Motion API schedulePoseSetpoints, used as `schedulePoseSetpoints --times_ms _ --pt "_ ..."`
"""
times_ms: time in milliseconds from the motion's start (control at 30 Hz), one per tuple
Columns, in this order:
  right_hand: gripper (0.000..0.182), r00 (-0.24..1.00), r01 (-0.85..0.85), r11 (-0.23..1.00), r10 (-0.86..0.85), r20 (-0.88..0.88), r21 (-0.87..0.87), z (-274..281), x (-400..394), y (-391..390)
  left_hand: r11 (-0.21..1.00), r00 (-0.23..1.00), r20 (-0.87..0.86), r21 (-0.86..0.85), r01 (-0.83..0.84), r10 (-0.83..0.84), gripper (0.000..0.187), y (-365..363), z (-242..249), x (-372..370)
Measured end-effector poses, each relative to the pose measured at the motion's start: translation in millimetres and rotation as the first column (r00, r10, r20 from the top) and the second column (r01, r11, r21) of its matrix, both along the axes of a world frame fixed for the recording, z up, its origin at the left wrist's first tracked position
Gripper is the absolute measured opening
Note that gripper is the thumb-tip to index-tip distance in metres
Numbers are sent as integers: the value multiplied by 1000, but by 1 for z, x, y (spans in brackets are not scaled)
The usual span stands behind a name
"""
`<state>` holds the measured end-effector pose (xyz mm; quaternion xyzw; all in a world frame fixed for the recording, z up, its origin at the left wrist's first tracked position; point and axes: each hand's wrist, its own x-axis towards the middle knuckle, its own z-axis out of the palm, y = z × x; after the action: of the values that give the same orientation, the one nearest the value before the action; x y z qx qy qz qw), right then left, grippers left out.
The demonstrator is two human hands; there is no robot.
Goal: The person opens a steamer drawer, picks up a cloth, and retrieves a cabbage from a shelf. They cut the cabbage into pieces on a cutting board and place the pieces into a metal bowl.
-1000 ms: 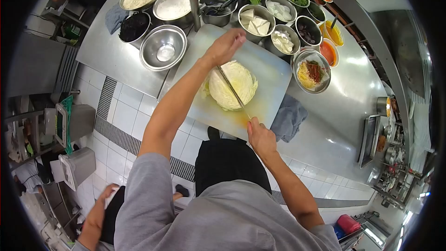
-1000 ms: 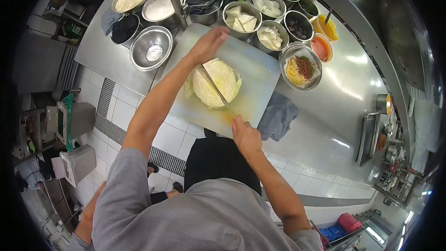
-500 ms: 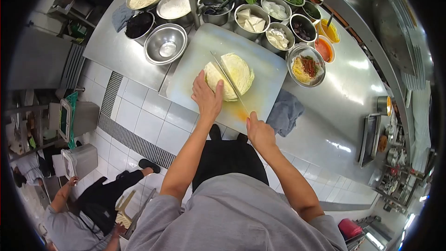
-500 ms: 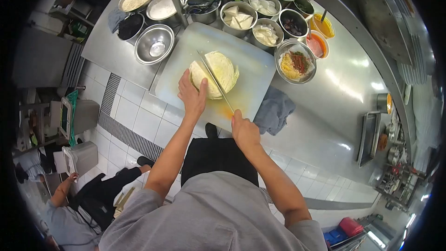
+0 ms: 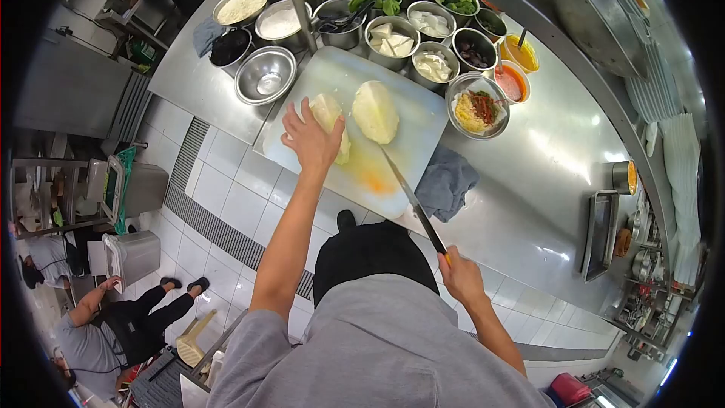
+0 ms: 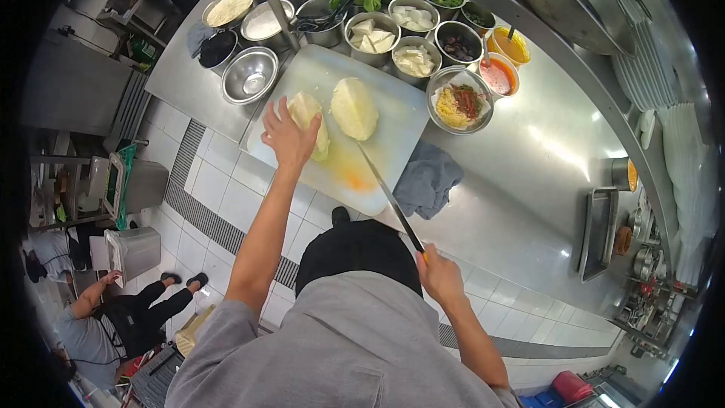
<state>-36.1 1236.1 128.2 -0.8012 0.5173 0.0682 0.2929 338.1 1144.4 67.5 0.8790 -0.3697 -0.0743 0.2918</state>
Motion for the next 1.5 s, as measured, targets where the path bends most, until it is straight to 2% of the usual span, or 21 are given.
schedulePoseSetpoints --times_ms 67,100,167,200,267,300,367,400,467,500,567,667,800,867,1000,1167,1267,1400,1500 --pt "23 998 59 998 -59 13 2 2 -26 5 990 962 275 -137 40 -1 84 -2 6 -29" --pt "23 993 114 993 -115 23 8 2 -34 6 990 961 278 -135 47 -8 84 -8 4 -47" --pt "23 988 150 989 -150 26 4 6 -39 -1 924 986 -17 -353 149 -165 79 -23 -7 -88" --pt "23 986 165 986 -164 31 -11 5 -41 -6 924 986 -14 -350 153 -169 79 -32 -16 -102" --pt "22 983 175 982 -171 66 -73 -1 -43 -19 942 972 -163 -263 -209 170 75 -60 -27 -116" --pt "22 981 184 980 -179 71 -73 -5 -43 -26 944 974 -158 -265 -199 162 75 -68 -31 -114" --pt "21 982 161 976 -143 124 -146 -10 -40 -39 920 964 -267 -376 -109 5 68 -73 -30 -102" --pt "21 981 168 976 -151 126 -139 -11 -37 -43 924 965 -264 -369 -102 1 68 -68 -29 -94" --pt "22 985 112 955 -71 154 -275 -12 -28 -57 974 940 -292 -193 120 -174 61 -62 -10 -72" --pt "22 984 124 953 -82 160 -275 -11 -23 -63 972 940 -286 -194 132 -185 61 -59 -2 -59" --pt "23 996 6 953 21 84 -304 -6 -12 -67 937 905 -243 -86 338 -349 51 -44 10 -39" --pt "23 990 -42 949 81 114 -313 -2 11 -66 912 899 -170 2 411 -404 44 -30 24 -34" --pt "22 993 -79 959 99 62 -274 2 29 -64 912 898 -183 15 409 -400 45 -28 26 -35" --pt "21 993 -69 939 96 65 -338 10 34 -65 920 900 -213 12 392 -380 45 -30 28 -34" --pt "20 995 -88 950 95 7 -301 22 37 -69 914 895 -213 13 405 -393 44 -33 32 -30" --pt "20 990 -137 984 133 -36 -118 55 47 -89 904 885 -223 37 426 -408 43 -41 32 -25" --pt "22 989 -147 983 146 -20 -113 40 59 -101 899 878 -235 30 436 -418 42 -41 29 -21" --pt "23 996 -93 979 94 -2 -179 -33 85 -106 908 893 -183 0 419 -412 42 -43 26 -13" --pt "22 998 -49 992 46 -31 -115 -32 100 -98 909 887 -213 -12 417 -410 45 -42 30 -5"
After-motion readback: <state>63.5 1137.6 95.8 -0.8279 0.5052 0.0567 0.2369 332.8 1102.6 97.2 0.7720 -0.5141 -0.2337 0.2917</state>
